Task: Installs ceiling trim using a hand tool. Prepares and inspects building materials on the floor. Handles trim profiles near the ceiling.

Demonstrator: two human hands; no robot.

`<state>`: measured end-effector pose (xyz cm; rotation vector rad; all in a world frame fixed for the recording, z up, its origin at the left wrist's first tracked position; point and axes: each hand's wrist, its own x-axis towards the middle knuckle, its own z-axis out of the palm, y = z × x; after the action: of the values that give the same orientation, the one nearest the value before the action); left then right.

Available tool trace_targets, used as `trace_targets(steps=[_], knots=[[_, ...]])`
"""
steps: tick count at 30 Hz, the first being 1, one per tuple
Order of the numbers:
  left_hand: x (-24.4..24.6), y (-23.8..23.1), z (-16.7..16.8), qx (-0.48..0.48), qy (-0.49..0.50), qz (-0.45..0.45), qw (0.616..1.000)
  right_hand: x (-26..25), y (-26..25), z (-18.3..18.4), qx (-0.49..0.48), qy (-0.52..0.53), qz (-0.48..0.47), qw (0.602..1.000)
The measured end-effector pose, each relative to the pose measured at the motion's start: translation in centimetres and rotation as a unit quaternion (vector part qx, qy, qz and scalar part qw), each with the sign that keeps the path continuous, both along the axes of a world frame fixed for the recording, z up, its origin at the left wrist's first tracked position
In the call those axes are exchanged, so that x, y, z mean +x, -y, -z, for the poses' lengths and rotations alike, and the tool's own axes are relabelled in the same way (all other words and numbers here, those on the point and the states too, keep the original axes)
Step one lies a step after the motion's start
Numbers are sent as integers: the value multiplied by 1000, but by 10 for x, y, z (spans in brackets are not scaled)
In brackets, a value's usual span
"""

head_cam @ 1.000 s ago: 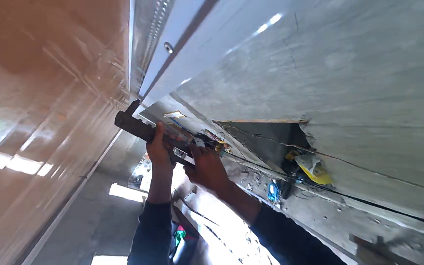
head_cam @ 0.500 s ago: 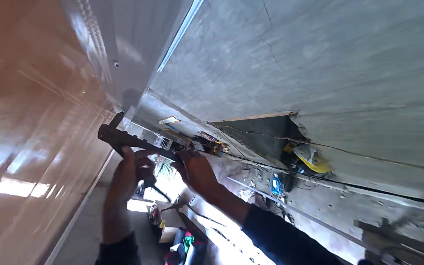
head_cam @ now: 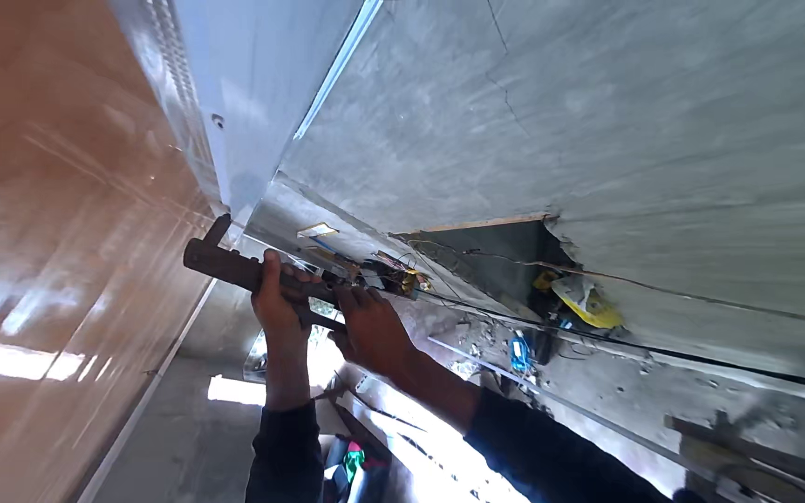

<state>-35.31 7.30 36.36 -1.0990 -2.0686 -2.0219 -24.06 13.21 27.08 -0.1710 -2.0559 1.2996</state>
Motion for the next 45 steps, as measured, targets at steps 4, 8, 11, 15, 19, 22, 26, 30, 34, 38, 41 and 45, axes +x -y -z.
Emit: trace_targets(steps=[4,8,11,15,19,22,26,30,34,38,41,45], knots=[[12,32,-12,-197,-19,-21,980,-4,1,2,-23,-51,49,997],[20,82,-41,-304,13,28,952,-13,-4,1,0,-77,98,992],[8,114,-70,-314,85,144,935,-18,-8,6,21,-70,111,991],[24,74,-51,-339,10,11,941,-19,-4,6,-30,-86,90,992],[15,35,-9,-160,-22,-13,987,3,11,6,-21,-6,32,999],[6,19,4,5,39,79,996,9,17,-1,19,63,38,997],[3,16,5,26,40,90,995,7,19,-4,41,51,65,996],[6,8,5,30,41,32,998,0,19,2,56,-25,105,993],[7,6,2,2,25,3,1000,3,12,1,33,-20,52,998],[11,40,-22,-237,-20,-11,971,8,11,3,36,-21,87,995],[15,81,-60,-357,47,95,928,-4,6,10,50,-70,147,985],[7,101,-77,-349,94,153,920,-11,4,13,58,-86,143,984]])
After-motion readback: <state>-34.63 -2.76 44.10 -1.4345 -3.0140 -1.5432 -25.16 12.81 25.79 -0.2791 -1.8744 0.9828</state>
